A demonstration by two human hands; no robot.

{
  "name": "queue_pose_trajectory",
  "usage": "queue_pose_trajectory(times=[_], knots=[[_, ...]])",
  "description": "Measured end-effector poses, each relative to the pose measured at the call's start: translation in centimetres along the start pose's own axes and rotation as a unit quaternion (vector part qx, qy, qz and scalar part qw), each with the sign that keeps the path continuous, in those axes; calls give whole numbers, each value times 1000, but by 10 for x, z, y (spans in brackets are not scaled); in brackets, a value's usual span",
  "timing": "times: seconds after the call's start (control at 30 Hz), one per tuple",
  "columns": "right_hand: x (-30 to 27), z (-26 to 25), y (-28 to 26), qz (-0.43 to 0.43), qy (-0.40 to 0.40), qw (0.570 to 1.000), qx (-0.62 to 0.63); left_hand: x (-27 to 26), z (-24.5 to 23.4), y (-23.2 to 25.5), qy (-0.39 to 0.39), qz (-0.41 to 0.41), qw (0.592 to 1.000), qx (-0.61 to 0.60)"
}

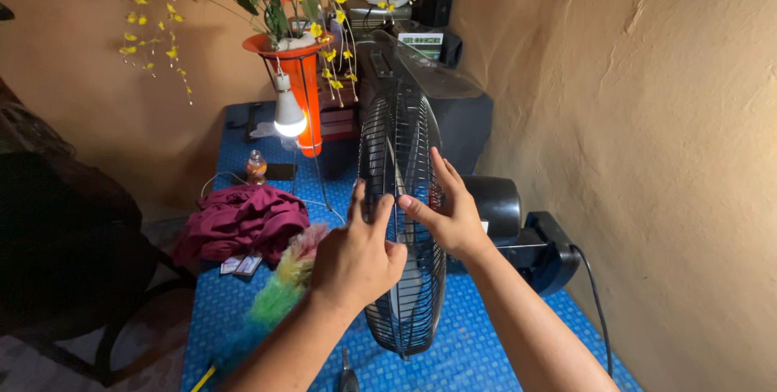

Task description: The person assembles a table fan by attaching the front and rear wire cages to the motor housing, securing the blades, and plugging the unit into a wall socket. The person then turns the fan on and briefly uses a duster near the running fan.

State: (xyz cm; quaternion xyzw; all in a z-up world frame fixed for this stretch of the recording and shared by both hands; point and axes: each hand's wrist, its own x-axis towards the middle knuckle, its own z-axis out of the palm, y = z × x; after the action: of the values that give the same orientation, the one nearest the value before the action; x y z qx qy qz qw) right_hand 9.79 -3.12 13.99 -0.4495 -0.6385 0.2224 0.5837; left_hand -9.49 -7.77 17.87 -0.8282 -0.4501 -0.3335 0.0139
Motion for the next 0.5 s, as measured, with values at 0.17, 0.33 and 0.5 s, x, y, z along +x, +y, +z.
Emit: queue_pose_trajectory(times=[0.17, 0.33, 0.5], knots=[[0, -5, -3, 24, 3, 999, -23, 15, -21, 5, -80, 50, 995, 39], [-4, -5, -6, 15, 4, 999, -49, 26, -35, -2, -58, 128, 989, 49], [-3, -6, -3, 5, 3, 999, -43, 38, -30, -13, 21, 196, 980, -25]])
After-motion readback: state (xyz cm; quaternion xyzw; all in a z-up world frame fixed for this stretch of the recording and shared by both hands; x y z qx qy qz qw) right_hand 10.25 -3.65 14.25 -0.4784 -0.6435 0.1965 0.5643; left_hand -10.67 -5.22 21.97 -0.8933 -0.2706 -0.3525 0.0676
